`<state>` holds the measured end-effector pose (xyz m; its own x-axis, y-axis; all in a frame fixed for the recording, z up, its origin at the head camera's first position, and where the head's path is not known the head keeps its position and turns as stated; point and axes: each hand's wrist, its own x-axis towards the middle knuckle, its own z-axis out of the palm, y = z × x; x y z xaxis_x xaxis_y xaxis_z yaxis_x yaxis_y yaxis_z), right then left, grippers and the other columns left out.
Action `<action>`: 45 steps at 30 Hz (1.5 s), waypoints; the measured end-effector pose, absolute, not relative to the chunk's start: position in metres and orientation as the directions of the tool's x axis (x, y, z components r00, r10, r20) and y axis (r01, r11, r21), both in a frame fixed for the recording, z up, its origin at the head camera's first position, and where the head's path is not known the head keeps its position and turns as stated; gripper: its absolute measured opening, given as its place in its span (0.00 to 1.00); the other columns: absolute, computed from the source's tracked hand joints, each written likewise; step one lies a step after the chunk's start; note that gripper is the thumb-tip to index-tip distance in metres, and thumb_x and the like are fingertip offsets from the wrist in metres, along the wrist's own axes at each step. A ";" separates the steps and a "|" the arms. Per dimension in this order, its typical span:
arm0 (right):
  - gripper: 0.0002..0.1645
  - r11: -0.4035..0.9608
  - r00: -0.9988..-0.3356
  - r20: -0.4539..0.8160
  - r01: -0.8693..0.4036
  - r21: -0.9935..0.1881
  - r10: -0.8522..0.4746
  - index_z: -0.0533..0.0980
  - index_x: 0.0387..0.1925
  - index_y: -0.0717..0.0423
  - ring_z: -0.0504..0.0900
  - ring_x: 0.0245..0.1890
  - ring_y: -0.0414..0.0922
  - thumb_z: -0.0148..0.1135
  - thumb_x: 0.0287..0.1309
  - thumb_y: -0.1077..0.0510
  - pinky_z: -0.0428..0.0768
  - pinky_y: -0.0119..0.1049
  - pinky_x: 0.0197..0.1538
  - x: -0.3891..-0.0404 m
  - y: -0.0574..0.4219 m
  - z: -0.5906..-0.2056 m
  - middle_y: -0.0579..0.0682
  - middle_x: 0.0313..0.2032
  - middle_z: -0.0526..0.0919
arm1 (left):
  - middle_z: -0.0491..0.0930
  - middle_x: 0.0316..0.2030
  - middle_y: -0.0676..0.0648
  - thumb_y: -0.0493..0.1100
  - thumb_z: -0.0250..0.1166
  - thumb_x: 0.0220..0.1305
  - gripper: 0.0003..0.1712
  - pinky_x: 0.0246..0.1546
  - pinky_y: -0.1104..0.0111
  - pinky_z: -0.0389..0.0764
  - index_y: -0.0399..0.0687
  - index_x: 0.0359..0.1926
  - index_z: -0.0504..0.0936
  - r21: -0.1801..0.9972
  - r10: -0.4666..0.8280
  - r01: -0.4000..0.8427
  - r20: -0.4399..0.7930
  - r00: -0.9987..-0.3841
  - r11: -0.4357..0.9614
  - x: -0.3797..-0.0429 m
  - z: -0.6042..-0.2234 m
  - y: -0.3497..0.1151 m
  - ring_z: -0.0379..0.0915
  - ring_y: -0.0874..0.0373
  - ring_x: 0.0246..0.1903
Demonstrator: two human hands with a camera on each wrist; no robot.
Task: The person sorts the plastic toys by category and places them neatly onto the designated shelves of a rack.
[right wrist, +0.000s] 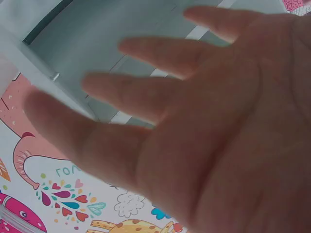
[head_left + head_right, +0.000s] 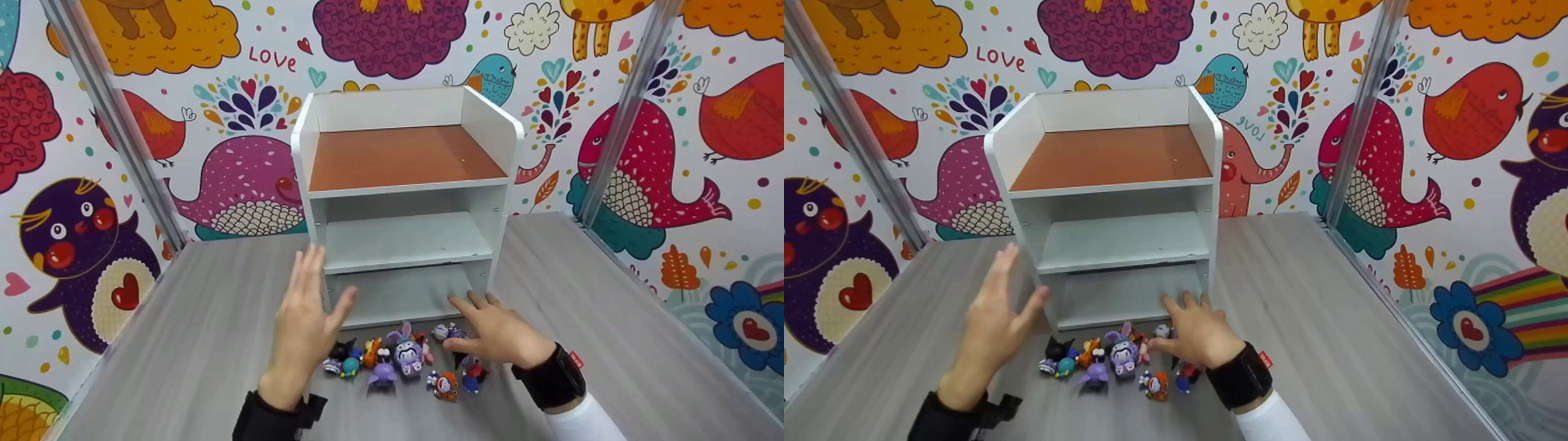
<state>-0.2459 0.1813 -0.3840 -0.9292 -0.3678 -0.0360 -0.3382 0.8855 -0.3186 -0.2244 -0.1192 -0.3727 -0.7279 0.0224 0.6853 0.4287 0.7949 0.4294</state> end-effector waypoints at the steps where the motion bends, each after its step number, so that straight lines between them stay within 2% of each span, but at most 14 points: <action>1: 0.51 0.884 -0.928 -0.048 -0.334 -0.327 -0.369 0.62 0.75 0.50 0.64 0.70 0.70 0.64 0.57 0.31 0.65 0.71 0.64 -0.247 0.183 -0.385 0.67 0.71 0.66 | 0.60 0.74 0.33 0.52 0.65 0.67 0.43 0.66 0.42 0.66 0.35 0.74 0.60 0.448 -0.011 0.444 0.714 -0.700 0.776 -0.230 -0.374 -0.122 0.57 0.33 0.72; 3: 0.48 0.881 -0.925 -0.071 -0.328 -0.342 -0.372 0.66 0.72 0.54 0.73 0.65 0.66 0.67 0.58 0.36 0.71 0.63 0.64 -0.250 0.185 -0.387 0.67 0.65 0.74 | 0.59 0.74 0.31 0.47 0.66 0.67 0.43 0.67 0.44 0.67 0.34 0.74 0.58 0.506 -0.064 0.465 0.724 -0.687 0.727 -0.244 -0.379 -0.127 0.60 0.34 0.71; 5: 0.45 0.881 -0.924 -0.098 -0.314 -0.355 -0.369 0.69 0.69 0.57 0.78 0.60 0.62 0.70 0.56 0.39 0.74 0.58 0.62 -0.254 0.186 -0.391 0.65 0.60 0.79 | 0.56 0.75 0.30 0.46 0.66 0.67 0.46 0.68 0.44 0.66 0.34 0.76 0.53 0.575 -0.088 0.456 0.681 -0.727 0.679 -0.258 -0.387 -0.133 0.59 0.34 0.71; 10: 0.44 0.894 -0.926 -0.142 -0.285 -0.346 -0.350 0.73 0.65 0.61 0.79 0.58 0.61 0.75 0.51 0.43 0.75 0.57 0.62 -0.262 0.186 -0.403 0.62 0.57 0.82 | 0.43 0.77 0.27 0.47 0.69 0.64 0.59 0.73 0.43 0.55 0.32 0.78 0.37 0.709 -0.028 0.405 0.513 -0.858 0.577 -0.290 -0.410 -0.142 0.48 0.31 0.74; 16: 0.43 0.909 -0.937 -0.154 -0.250 -0.333 -0.314 0.75 0.61 0.61 0.80 0.55 0.59 0.78 0.46 0.46 0.76 0.57 0.58 -0.269 0.186 -0.409 0.60 0.53 0.84 | 0.39 0.77 0.26 0.41 0.71 0.62 0.64 0.73 0.41 0.51 0.32 0.77 0.30 0.759 0.031 0.395 0.444 -0.895 0.518 -0.310 -0.424 -0.144 0.44 0.29 0.75; 19: 0.39 0.916 -0.942 -0.155 -0.235 -0.325 -0.297 0.77 0.56 0.62 0.81 0.50 0.56 0.79 0.45 0.47 0.78 0.55 0.55 -0.271 0.186 -0.412 0.58 0.48 0.85 | 0.41 0.76 0.24 0.38 0.69 0.63 0.62 0.73 0.41 0.53 0.32 0.77 0.29 0.780 0.021 0.368 0.415 -0.909 0.506 -0.314 -0.426 -0.147 0.47 0.28 0.74; 23: 0.28 0.919 -0.941 -0.161 -0.238 -0.316 -0.299 0.79 0.41 0.61 0.79 0.38 0.50 0.80 0.43 0.48 0.79 0.51 0.45 -0.274 0.185 -0.415 0.51 0.35 0.83 | 0.52 0.72 0.21 0.36 0.67 0.63 0.59 0.68 0.40 0.62 0.32 0.77 0.32 0.783 0.010 0.348 0.401 -0.916 0.515 -0.319 -0.427 -0.149 0.60 0.26 0.68; 27: 0.29 0.921 -0.931 -0.202 -0.232 -0.313 -0.303 0.79 0.36 0.59 0.76 0.31 0.46 0.84 0.34 0.48 0.78 0.46 0.38 -0.275 0.186 -0.415 0.47 0.29 0.79 | 0.63 0.66 0.19 0.34 0.66 0.62 0.54 0.63 0.38 0.67 0.32 0.77 0.38 0.762 0.036 0.357 0.403 -0.914 0.540 -0.321 -0.431 -0.149 0.67 0.25 0.62; 30: 0.28 0.924 -0.924 -0.235 -0.224 -0.310 -0.302 0.80 0.31 0.58 0.75 0.29 0.45 0.86 0.29 0.48 0.76 0.42 0.33 -0.275 0.186 -0.415 0.46 0.27 0.79 | 0.66 0.64 0.19 0.31 0.63 0.63 0.49 0.63 0.38 0.68 0.31 0.76 0.44 0.755 0.044 0.359 0.402 -0.914 0.549 -0.322 -0.432 -0.149 0.68 0.24 0.61; 34: 0.24 0.923 -0.924 -0.235 -0.220 -0.317 -0.301 0.77 0.23 0.53 0.72 0.25 0.43 0.86 0.29 0.50 0.71 0.37 0.28 -0.275 0.184 -0.416 0.44 0.23 0.76 | 0.68 0.62 0.18 0.29 0.58 0.66 0.43 0.58 0.37 0.72 0.31 0.76 0.47 0.742 0.029 0.354 0.413 -0.910 0.569 -0.323 -0.430 -0.149 0.72 0.23 0.56; 39: 0.24 0.917 -0.923 -0.221 -0.235 -0.321 -0.314 0.76 0.25 0.53 0.72 0.25 0.43 0.85 0.29 0.53 0.70 0.37 0.29 -0.274 0.184 -0.418 0.43 0.24 0.76 | 0.70 0.59 0.17 0.28 0.54 0.67 0.40 0.55 0.38 0.74 0.30 0.76 0.47 0.736 0.024 0.352 0.416 -0.909 0.578 -0.323 -0.431 -0.147 0.74 0.24 0.53; 45: 0.25 0.913 -0.923 -0.205 -0.251 -0.321 -0.326 0.74 0.24 0.53 0.70 0.24 0.42 0.84 0.31 0.50 0.66 0.36 0.27 -0.275 0.183 -0.423 0.42 0.22 0.73 | 0.71 0.57 0.17 0.27 0.53 0.67 0.40 0.51 0.40 0.78 0.30 0.76 0.46 0.753 0.016 0.336 0.398 -0.917 0.565 -0.321 -0.434 -0.146 0.78 0.25 0.49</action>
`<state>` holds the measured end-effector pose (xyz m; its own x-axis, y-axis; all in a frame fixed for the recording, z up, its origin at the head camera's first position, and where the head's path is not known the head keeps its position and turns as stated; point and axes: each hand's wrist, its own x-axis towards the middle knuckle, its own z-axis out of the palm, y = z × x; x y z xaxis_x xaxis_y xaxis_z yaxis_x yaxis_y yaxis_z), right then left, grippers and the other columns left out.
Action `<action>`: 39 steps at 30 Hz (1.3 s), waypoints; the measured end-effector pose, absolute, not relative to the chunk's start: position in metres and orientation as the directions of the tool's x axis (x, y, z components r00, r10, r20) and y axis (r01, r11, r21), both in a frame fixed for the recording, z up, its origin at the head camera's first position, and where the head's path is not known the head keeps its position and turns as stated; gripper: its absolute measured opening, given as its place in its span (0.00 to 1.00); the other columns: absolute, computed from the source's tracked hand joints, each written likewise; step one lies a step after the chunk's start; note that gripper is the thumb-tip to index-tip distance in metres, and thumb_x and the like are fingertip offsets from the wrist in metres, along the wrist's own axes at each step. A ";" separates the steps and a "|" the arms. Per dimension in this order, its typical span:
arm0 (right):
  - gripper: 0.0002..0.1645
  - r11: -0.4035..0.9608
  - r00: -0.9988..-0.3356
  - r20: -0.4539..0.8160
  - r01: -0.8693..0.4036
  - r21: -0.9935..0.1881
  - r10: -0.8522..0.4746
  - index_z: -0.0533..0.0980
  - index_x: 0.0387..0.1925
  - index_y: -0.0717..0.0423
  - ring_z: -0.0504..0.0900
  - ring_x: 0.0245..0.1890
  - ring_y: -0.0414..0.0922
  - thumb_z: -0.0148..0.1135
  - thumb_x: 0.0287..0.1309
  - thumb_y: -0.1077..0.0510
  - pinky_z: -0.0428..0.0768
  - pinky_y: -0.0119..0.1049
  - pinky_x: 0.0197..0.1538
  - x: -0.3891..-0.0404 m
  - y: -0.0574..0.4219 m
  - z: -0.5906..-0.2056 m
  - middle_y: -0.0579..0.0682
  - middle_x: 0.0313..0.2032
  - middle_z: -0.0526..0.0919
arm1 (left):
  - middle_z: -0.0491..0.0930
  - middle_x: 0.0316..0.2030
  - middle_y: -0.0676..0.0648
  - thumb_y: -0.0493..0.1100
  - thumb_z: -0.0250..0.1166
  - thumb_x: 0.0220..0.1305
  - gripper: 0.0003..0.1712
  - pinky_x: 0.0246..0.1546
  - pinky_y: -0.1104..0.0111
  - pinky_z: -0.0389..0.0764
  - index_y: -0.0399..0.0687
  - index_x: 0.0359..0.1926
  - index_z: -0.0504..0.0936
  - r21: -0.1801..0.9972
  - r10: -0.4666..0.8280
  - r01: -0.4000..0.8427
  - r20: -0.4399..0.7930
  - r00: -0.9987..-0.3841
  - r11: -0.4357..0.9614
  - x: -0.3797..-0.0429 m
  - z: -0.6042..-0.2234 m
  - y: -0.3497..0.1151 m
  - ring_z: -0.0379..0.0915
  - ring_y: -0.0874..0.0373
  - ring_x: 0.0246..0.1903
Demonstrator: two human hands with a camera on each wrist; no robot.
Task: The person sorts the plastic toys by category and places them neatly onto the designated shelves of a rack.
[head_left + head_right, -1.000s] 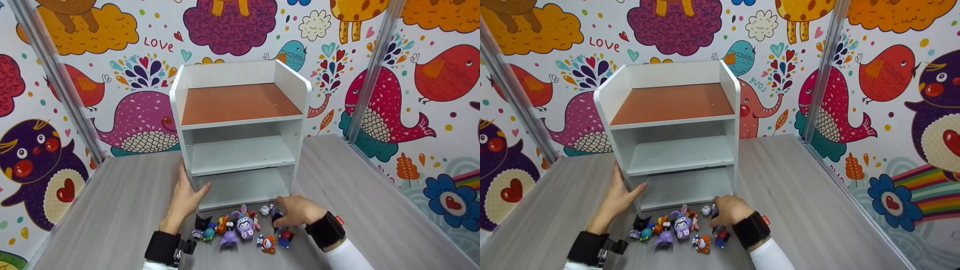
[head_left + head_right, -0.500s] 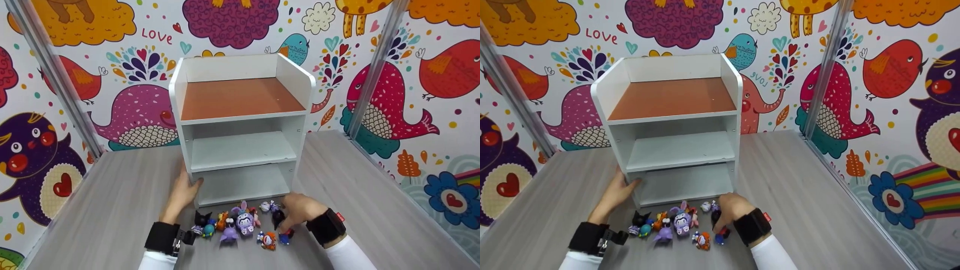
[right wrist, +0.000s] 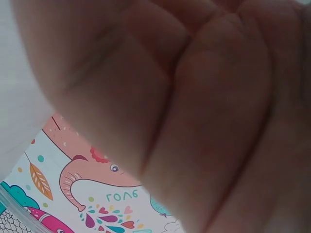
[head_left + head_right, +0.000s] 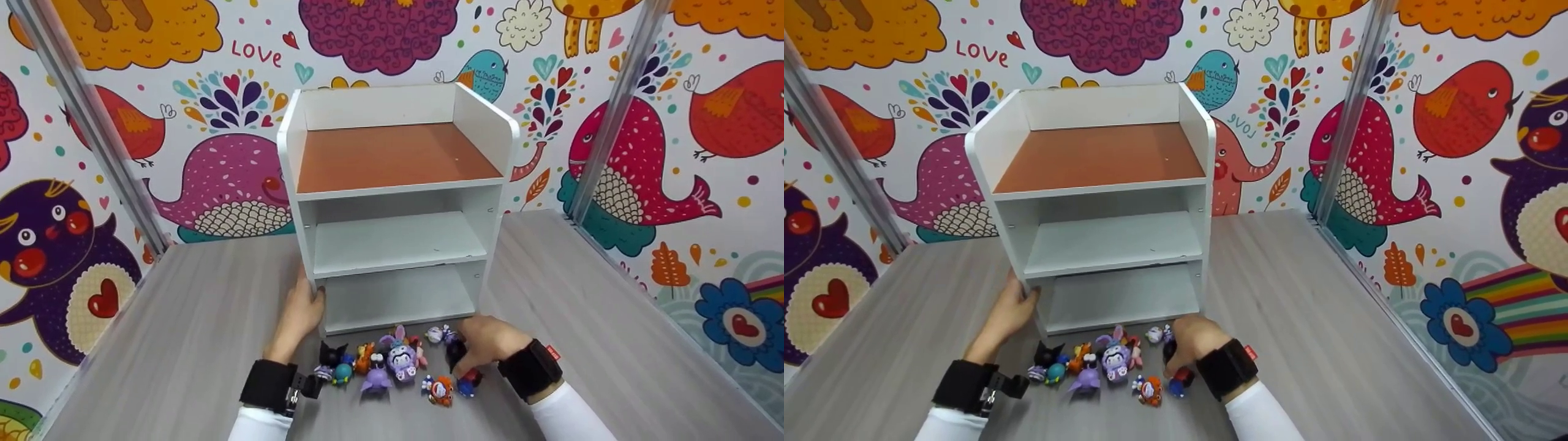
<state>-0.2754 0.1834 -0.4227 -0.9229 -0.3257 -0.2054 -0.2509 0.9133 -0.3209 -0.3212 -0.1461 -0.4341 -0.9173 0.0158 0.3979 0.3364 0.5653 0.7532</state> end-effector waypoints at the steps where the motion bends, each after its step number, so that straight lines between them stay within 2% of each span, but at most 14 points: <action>1: 0.25 0.913 -0.924 -0.199 -0.255 -0.319 -0.328 0.74 0.23 0.53 0.69 0.23 0.42 0.84 0.32 0.49 0.65 0.36 0.26 -0.276 0.183 -0.424 0.42 0.21 0.72 | 0.71 0.57 0.17 0.27 0.53 0.66 0.41 0.49 0.41 0.79 0.30 0.76 0.46 0.752 0.017 0.340 0.401 -0.916 0.565 -0.321 -0.434 -0.146 0.79 0.26 0.47; 4: 0.24 0.910 -0.924 -0.177 -0.274 -0.311 -0.339 0.73 0.22 0.53 0.67 0.24 0.42 0.82 0.34 0.49 0.63 0.36 0.26 -0.277 0.183 -0.426 0.42 0.20 0.69 | 0.73 0.53 0.16 0.27 0.52 0.66 0.41 0.41 0.45 0.81 0.29 0.76 0.44 0.745 0.025 0.344 0.403 -0.915 0.571 -0.322 -0.434 -0.147 0.82 0.31 0.39; 9: 0.23 0.912 -0.924 -0.175 -0.277 -0.304 -0.339 0.72 0.23 0.53 0.68 0.25 0.43 0.81 0.39 0.49 0.63 0.37 0.28 -0.279 0.182 -0.430 0.43 0.22 0.70 | 0.77 0.47 0.18 0.26 0.51 0.66 0.42 0.30 0.52 0.76 0.27 0.76 0.43 0.737 0.031 0.335 0.393 -0.919 0.587 -0.322 -0.434 -0.148 0.79 0.40 0.27; 15: 0.22 0.917 -0.931 -0.172 -0.262 -0.301 -0.322 0.73 0.25 0.54 0.69 0.26 0.45 0.80 0.43 0.50 0.65 0.39 0.29 -0.280 0.179 -0.432 0.45 0.22 0.71 | 0.78 0.44 0.18 0.26 0.51 0.65 0.42 0.31 0.51 0.77 0.28 0.76 0.44 0.737 0.026 0.329 0.390 -0.920 0.590 -0.322 -0.433 -0.147 0.80 0.38 0.29; 17: 0.22 0.919 -0.933 -0.170 -0.257 -0.299 -0.316 0.73 0.25 0.54 0.69 0.26 0.45 0.80 0.44 0.49 0.65 0.38 0.29 -0.281 0.178 -0.433 0.45 0.22 0.71 | 0.79 0.43 0.19 0.27 0.52 0.66 0.42 0.30 0.52 0.78 0.29 0.76 0.44 0.739 0.019 0.323 0.388 -0.922 0.591 -0.321 -0.433 -0.147 0.80 0.41 0.28; 23: 0.22 0.923 -0.941 -0.150 -0.251 -0.292 -0.303 0.73 0.25 0.53 0.68 0.25 0.44 0.77 0.48 0.46 0.64 0.38 0.29 -0.282 0.176 -0.437 0.45 0.22 0.69 | 0.78 0.25 0.33 0.27 0.52 0.66 0.42 0.21 0.63 0.71 0.31 0.77 0.44 0.755 0.009 0.302 0.366 -0.931 0.582 -0.320 -0.434 -0.147 0.67 0.55 0.17; 25: 0.22 0.924 -0.944 -0.135 -0.254 -0.287 -0.302 0.73 0.25 0.53 0.69 0.25 0.45 0.77 0.48 0.46 0.64 0.38 0.29 -0.282 0.175 -0.438 0.46 0.22 0.70 | 0.77 0.23 0.35 0.27 0.51 0.66 0.42 0.20 0.64 0.69 0.30 0.77 0.44 0.755 0.014 0.306 0.367 -0.930 0.580 -0.320 -0.435 -0.147 0.65 0.56 0.17; 28: 0.20 0.925 -0.947 -0.126 -0.251 -0.285 -0.296 0.74 0.26 0.55 0.70 0.26 0.45 0.77 0.48 0.49 0.67 0.40 0.30 -0.282 0.175 -0.440 0.47 0.23 0.72 | 0.79 0.27 0.31 0.26 0.52 0.65 0.42 0.21 0.62 0.71 0.29 0.76 0.44 0.747 0.019 0.322 0.383 -0.924 0.581 -0.320 -0.435 -0.147 0.68 0.53 0.18; 32: 0.16 0.920 -0.945 -0.116 -0.261 -0.291 -0.305 0.76 0.27 0.56 0.72 0.27 0.46 0.77 0.44 0.55 0.72 0.43 0.33 -0.284 0.175 -0.442 0.47 0.24 0.74 | 0.80 0.40 0.21 0.26 0.52 0.65 0.42 0.24 0.57 0.76 0.29 0.76 0.45 0.737 0.020 0.342 0.408 -0.913 0.583 -0.319 -0.436 -0.147 0.75 0.48 0.22; 35: 0.17 0.914 -0.943 -0.100 -0.277 -0.296 -0.318 0.76 0.29 0.57 0.72 0.28 0.46 0.76 0.41 0.56 0.73 0.44 0.34 -0.287 0.176 -0.442 0.47 0.24 0.75 | 0.79 0.42 0.20 0.26 0.52 0.65 0.42 0.25 0.57 0.76 0.29 0.76 0.45 0.738 0.021 0.344 0.409 -0.912 0.581 -0.320 -0.437 -0.147 0.75 0.47 0.22; 39: 0.21 0.909 -0.942 -0.095 -0.278 -0.311 -0.320 0.77 0.36 0.60 0.72 0.28 0.47 0.74 0.40 0.55 0.72 0.44 0.33 -0.291 0.178 -0.439 0.47 0.24 0.74 | 0.78 0.44 0.19 0.26 0.51 0.66 0.41 0.27 0.54 0.78 0.27 0.76 0.43 0.735 0.030 0.352 0.412 -0.911 0.580 -0.321 -0.438 -0.148 0.77 0.44 0.24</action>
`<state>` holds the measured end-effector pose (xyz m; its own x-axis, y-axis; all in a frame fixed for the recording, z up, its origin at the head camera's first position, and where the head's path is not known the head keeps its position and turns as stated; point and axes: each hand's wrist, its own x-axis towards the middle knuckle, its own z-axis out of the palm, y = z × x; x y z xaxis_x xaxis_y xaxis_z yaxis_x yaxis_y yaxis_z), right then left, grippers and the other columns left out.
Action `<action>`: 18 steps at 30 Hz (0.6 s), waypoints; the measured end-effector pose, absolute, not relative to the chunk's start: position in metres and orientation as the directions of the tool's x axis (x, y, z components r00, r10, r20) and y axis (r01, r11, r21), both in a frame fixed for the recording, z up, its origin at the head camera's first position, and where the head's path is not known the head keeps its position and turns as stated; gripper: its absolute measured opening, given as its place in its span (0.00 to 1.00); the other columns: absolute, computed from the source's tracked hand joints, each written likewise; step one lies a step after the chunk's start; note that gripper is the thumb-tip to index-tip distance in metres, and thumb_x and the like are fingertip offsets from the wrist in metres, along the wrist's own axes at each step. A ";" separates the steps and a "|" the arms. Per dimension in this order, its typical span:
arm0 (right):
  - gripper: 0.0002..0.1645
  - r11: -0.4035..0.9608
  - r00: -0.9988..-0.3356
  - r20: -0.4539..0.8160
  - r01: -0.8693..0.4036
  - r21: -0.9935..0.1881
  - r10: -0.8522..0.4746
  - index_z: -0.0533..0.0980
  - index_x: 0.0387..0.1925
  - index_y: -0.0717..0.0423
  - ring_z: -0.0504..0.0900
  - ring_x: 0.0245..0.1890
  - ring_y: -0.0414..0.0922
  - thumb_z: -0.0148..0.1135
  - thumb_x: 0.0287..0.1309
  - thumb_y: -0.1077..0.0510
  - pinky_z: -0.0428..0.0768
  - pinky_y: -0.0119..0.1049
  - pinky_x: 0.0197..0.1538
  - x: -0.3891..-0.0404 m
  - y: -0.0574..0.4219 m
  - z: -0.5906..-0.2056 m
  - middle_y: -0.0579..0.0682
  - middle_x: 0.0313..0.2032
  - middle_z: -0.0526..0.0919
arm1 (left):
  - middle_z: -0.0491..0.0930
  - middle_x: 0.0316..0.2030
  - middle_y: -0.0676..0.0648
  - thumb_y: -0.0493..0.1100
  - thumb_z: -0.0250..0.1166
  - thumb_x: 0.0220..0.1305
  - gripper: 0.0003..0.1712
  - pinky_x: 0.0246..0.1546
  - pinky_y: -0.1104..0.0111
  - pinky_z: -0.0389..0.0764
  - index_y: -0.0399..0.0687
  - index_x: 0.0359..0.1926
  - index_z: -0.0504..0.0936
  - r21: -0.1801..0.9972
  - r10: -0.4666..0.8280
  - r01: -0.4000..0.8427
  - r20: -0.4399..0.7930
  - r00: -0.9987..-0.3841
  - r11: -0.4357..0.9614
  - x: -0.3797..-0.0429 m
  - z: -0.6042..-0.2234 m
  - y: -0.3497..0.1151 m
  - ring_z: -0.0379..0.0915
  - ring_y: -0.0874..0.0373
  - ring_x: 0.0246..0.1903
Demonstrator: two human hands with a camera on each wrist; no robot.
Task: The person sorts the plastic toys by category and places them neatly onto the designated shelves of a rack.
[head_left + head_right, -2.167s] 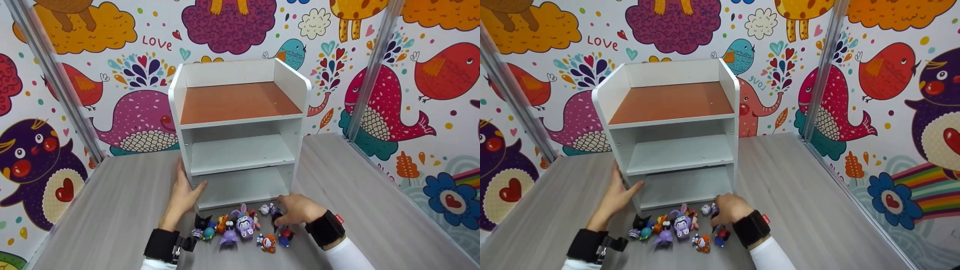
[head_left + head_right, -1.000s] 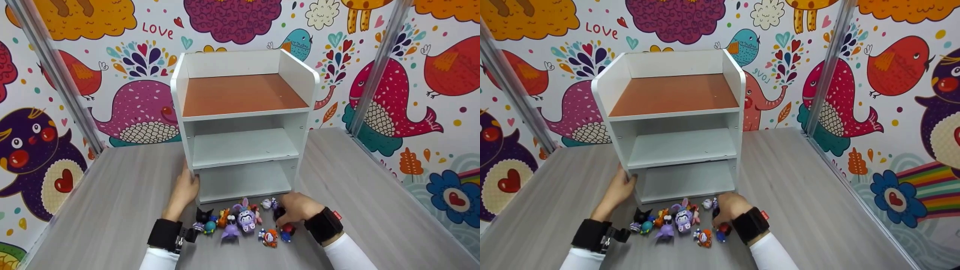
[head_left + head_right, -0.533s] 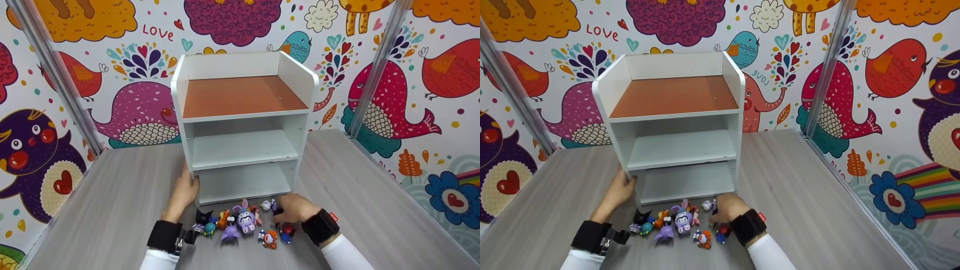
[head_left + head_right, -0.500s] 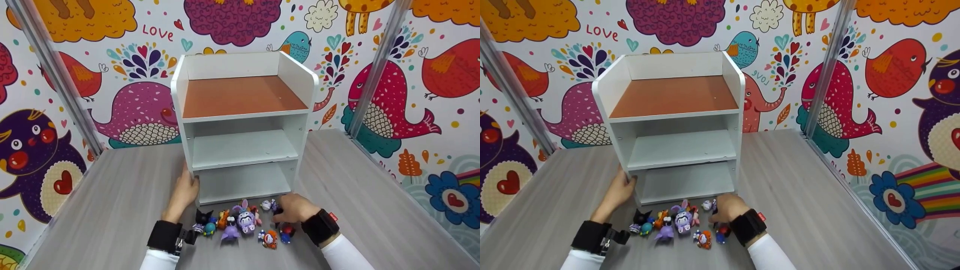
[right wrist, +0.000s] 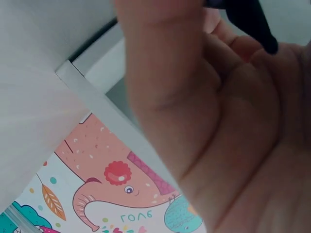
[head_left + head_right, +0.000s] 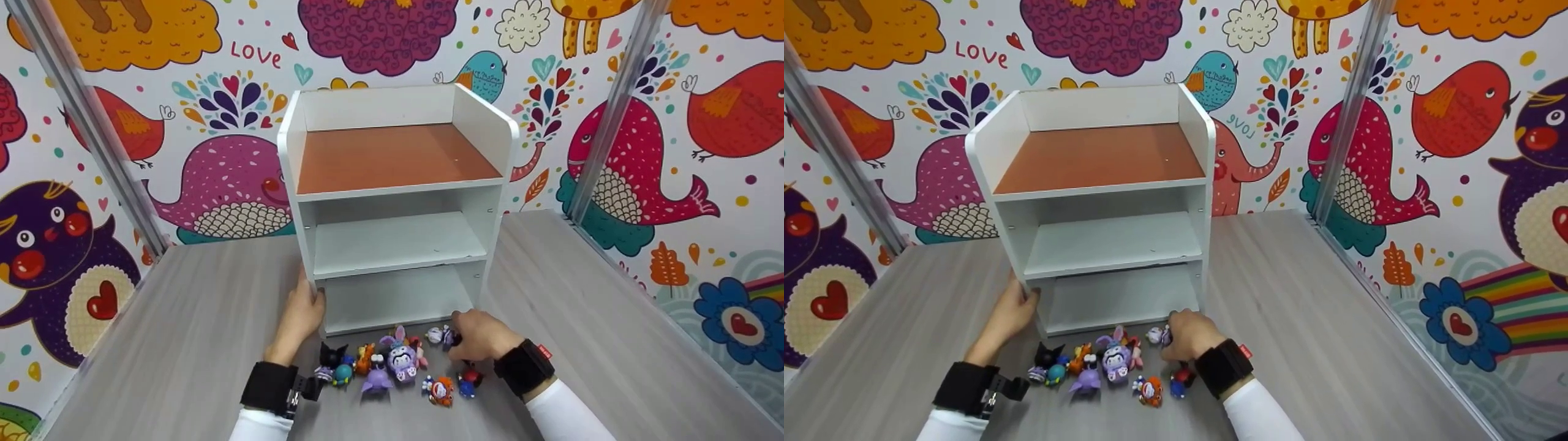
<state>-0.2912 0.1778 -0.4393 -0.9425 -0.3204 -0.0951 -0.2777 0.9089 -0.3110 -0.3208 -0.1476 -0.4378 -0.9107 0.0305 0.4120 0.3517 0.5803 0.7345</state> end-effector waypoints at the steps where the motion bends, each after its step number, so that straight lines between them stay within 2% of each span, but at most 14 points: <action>1: 0.22 0.908 -0.942 -0.096 -0.278 -0.315 -0.322 0.77 0.38 0.61 0.72 0.28 0.47 0.74 0.41 0.55 0.73 0.44 0.34 -0.291 0.179 -0.438 0.47 0.25 0.73 | 0.78 0.46 0.18 0.26 0.51 0.65 0.41 0.28 0.54 0.79 0.27 0.76 0.43 0.733 0.031 0.356 0.416 -0.909 0.580 -0.321 -0.438 -0.148 0.78 0.43 0.25; 4: 0.23 0.897 -0.940 -0.074 -0.293 -0.332 -0.334 0.76 0.39 0.60 0.72 0.28 0.47 0.73 0.42 0.54 0.72 0.45 0.34 -0.291 0.182 -0.432 0.48 0.25 0.73 | 0.76 0.49 0.17 0.26 0.51 0.65 0.42 0.30 0.52 0.79 0.28 0.76 0.43 0.726 0.034 0.364 0.426 -0.904 0.583 -0.322 -0.439 -0.148 0.80 0.41 0.27; 7: 0.19 0.878 -0.934 -0.026 -0.325 -0.352 -0.356 0.74 0.34 0.56 0.71 0.27 0.46 0.72 0.43 0.54 0.71 0.42 0.32 -0.289 0.184 -0.427 0.47 0.25 0.73 | 0.79 0.43 0.19 0.27 0.51 0.66 0.42 0.28 0.53 0.77 0.28 0.77 0.42 0.723 0.030 0.356 0.421 -0.906 0.592 -0.323 -0.438 -0.148 0.77 0.44 0.24; 10: 0.15 0.855 -0.926 0.025 -0.358 -0.375 -0.377 0.72 0.30 0.53 0.71 0.25 0.44 0.70 0.44 0.55 0.68 0.37 0.29 -0.288 0.186 -0.423 0.46 0.24 0.74 | 0.79 0.42 0.20 0.27 0.52 0.65 0.43 0.28 0.53 0.77 0.28 0.76 0.43 0.720 0.022 0.345 0.417 -0.909 0.602 -0.323 -0.438 -0.148 0.76 0.44 0.23; 14: 0.10 0.827 -0.917 0.078 -0.387 -0.407 -0.391 0.75 0.29 0.53 0.72 0.23 0.41 0.68 0.48 0.56 0.69 0.34 0.26 -0.289 0.189 -0.420 0.44 0.23 0.76 | 0.79 0.42 0.20 0.27 0.52 0.65 0.42 0.27 0.54 0.77 0.28 0.76 0.44 0.723 0.009 0.331 0.410 -0.912 0.607 -0.322 -0.438 -0.147 0.77 0.45 0.23; 18: 0.07 0.795 -0.908 0.118 -0.409 -0.448 -0.401 0.77 0.28 0.54 0.72 0.20 0.37 0.68 0.51 0.56 0.70 0.31 0.23 -0.290 0.190 -0.417 0.42 0.21 0.77 | 0.81 0.34 0.24 0.28 0.53 0.65 0.42 0.23 0.57 0.75 0.28 0.77 0.44 0.726 -0.001 0.323 0.407 -0.914 0.607 -0.322 -0.438 -0.146 0.73 0.48 0.20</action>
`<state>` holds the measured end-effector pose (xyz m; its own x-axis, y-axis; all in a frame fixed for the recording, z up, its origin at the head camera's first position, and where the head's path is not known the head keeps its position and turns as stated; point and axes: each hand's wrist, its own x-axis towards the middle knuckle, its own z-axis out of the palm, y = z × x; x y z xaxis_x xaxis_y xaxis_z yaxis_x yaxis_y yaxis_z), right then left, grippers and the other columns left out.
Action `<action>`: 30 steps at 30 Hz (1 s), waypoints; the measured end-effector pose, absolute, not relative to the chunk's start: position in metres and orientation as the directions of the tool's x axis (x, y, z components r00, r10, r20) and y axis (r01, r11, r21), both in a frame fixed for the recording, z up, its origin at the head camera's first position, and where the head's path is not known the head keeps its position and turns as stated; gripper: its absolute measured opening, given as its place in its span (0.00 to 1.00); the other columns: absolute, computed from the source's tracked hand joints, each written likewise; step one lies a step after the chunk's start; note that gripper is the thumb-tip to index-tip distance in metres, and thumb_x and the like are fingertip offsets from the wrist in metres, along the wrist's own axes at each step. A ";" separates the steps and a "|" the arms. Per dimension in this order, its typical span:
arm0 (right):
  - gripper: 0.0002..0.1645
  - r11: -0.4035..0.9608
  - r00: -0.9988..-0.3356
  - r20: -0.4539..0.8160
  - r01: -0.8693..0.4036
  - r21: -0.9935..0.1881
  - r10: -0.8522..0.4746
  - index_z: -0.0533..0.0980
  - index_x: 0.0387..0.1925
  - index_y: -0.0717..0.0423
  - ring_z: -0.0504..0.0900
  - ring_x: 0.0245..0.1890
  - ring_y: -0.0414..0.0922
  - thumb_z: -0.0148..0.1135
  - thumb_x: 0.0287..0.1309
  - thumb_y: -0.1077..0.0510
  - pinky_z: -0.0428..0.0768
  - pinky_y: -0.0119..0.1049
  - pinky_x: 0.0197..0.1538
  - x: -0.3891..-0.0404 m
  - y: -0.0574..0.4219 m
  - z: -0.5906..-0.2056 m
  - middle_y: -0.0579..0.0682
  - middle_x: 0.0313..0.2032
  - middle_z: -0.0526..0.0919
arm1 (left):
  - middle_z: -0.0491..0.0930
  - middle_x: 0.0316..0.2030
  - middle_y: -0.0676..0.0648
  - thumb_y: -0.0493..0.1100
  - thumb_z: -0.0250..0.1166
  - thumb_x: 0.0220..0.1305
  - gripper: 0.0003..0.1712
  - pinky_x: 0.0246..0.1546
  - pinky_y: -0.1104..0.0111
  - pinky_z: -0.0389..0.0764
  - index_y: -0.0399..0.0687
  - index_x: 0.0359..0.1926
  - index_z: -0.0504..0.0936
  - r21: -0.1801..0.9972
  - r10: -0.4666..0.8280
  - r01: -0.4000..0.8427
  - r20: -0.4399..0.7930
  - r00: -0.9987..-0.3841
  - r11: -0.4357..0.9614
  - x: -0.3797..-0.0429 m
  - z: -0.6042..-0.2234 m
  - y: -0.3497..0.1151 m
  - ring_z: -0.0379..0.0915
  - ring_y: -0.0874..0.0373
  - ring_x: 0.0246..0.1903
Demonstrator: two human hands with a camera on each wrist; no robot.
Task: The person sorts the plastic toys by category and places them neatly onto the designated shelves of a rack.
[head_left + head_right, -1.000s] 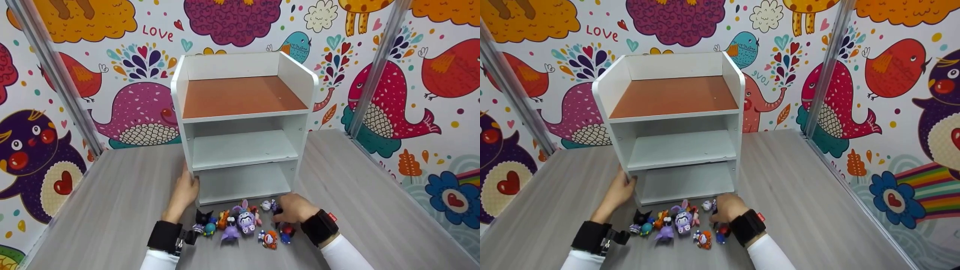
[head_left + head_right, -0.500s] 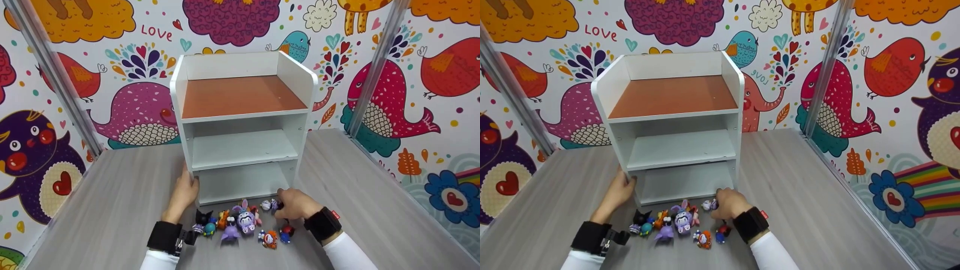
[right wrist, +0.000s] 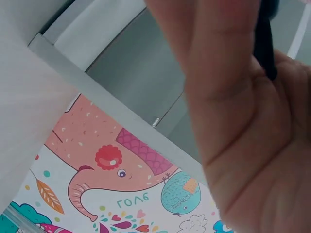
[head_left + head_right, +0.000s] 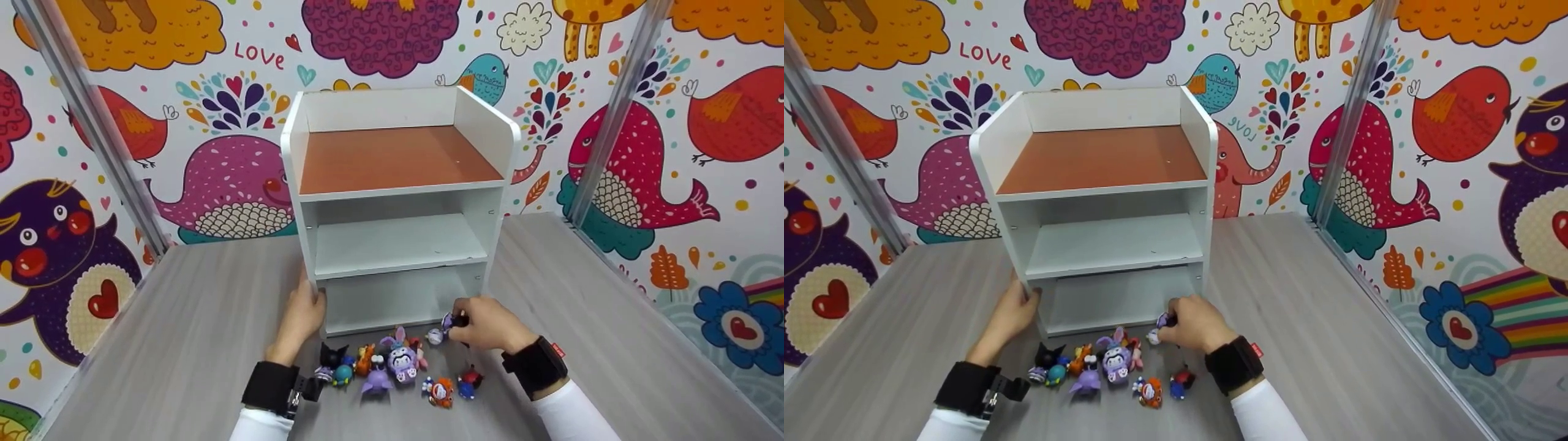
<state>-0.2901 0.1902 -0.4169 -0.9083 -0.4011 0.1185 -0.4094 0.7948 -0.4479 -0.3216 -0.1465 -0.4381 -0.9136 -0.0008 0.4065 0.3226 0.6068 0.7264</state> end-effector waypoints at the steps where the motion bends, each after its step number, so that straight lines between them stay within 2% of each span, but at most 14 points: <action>1: 0.06 0.786 -0.906 0.129 -0.416 -0.457 -0.404 0.77 0.27 0.54 0.72 0.19 0.36 0.68 0.51 0.57 0.70 0.31 0.23 -0.290 0.190 -0.416 0.41 0.21 0.76 | 0.81 0.34 0.24 0.27 0.53 0.65 0.42 0.23 0.57 0.75 0.28 0.76 0.45 0.727 -0.002 0.324 0.409 -0.913 0.606 -0.321 -0.438 -0.146 0.73 0.48 0.19; 7: 0.05 0.747 -0.889 0.196 -0.455 -0.485 -0.414 0.79 0.30 0.54 0.70 0.20 0.34 0.68 0.48 0.61 0.69 0.28 0.24 -0.289 0.192 -0.412 0.40 0.22 0.75 | 0.80 0.36 0.23 0.28 0.53 0.66 0.42 0.25 0.56 0.74 0.29 0.76 0.46 0.724 0.000 0.327 0.412 -0.911 0.608 -0.321 -0.438 -0.145 0.72 0.48 0.21; 10: 0.10 0.737 -0.885 0.216 -0.463 -0.492 -0.412 0.81 0.36 0.55 0.71 0.23 0.36 0.67 0.49 0.61 0.70 0.28 0.26 -0.289 0.193 -0.409 0.42 0.26 0.78 | 0.80 0.39 0.22 0.28 0.52 0.66 0.40 0.27 0.56 0.72 0.30 0.76 0.46 0.724 0.005 0.330 0.411 -0.912 0.606 -0.322 -0.438 -0.145 0.71 0.48 0.23; 14: 0.15 0.734 -0.886 0.229 -0.463 -0.496 -0.404 0.81 0.43 0.57 0.73 0.29 0.40 0.67 0.50 0.63 0.73 0.31 0.30 -0.289 0.194 -0.407 0.47 0.32 0.80 | 0.79 0.45 0.20 0.27 0.52 0.66 0.40 0.30 0.54 0.73 0.30 0.76 0.47 0.722 0.005 0.337 0.419 -0.908 0.604 -0.323 -0.438 -0.145 0.75 0.45 0.27; 18: 0.21 0.739 -0.881 0.257 -0.474 -0.479 -0.398 0.80 0.48 0.61 0.74 0.34 0.40 0.66 0.49 0.64 0.75 0.32 0.36 -0.290 0.195 -0.406 0.52 0.40 0.82 | 0.80 0.41 0.21 0.27 0.52 0.65 0.41 0.28 0.56 0.72 0.28 0.76 0.47 0.719 0.007 0.342 0.425 -0.905 0.604 -0.323 -0.439 -0.146 0.72 0.48 0.24; 21: 0.27 0.734 -0.877 0.252 -0.480 -0.480 -0.408 0.78 0.56 0.61 0.70 0.25 0.37 0.66 0.51 0.63 0.71 0.29 0.30 -0.291 0.197 -0.405 0.47 0.30 0.78 | 0.79 0.31 0.28 0.27 0.52 0.65 0.41 0.26 0.59 0.69 0.27 0.76 0.46 0.719 0.009 0.343 0.424 -0.906 0.604 -0.323 -0.440 -0.146 0.65 0.53 0.21; 23: 0.29 0.727 -0.875 0.244 -0.483 -0.488 -0.417 0.75 0.59 0.59 0.64 0.20 0.34 0.66 0.53 0.63 0.66 0.28 0.26 -0.291 0.198 -0.403 0.43 0.23 0.70 | 0.77 0.26 0.33 0.27 0.52 0.65 0.41 0.25 0.61 0.68 0.27 0.76 0.46 0.719 0.008 0.338 0.420 -0.907 0.607 -0.323 -0.440 -0.146 0.63 0.55 0.20; 25: 0.27 0.716 -0.873 0.246 -0.487 -0.500 -0.422 0.75 0.59 0.55 0.61 0.17 0.34 0.65 0.55 0.62 0.62 0.27 0.23 -0.291 0.198 -0.403 0.41 0.20 0.62 | 0.74 0.23 0.36 0.27 0.52 0.65 0.41 0.24 0.61 0.68 0.27 0.76 0.46 0.723 0.003 0.331 0.414 -0.910 0.607 -0.322 -0.440 -0.146 0.62 0.55 0.19; 30: 0.14 0.671 -0.871 0.300 -0.491 -0.556 -0.389 0.77 0.43 0.52 0.70 0.22 0.36 0.64 0.51 0.63 0.70 0.28 0.24 -0.290 0.197 -0.402 0.45 0.26 0.75 | 0.79 0.30 0.30 0.28 0.53 0.66 0.40 0.28 0.56 0.73 0.27 0.75 0.47 0.714 -0.008 0.323 0.419 -0.908 0.621 -0.321 -0.439 -0.146 0.69 0.51 0.23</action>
<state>-0.2904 0.1968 -0.4019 -0.8710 -0.3894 0.2997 -0.4911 0.6708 -0.5557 -0.3215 -0.1458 -0.4394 -0.9081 -0.0081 0.4186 0.3234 0.6214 0.7137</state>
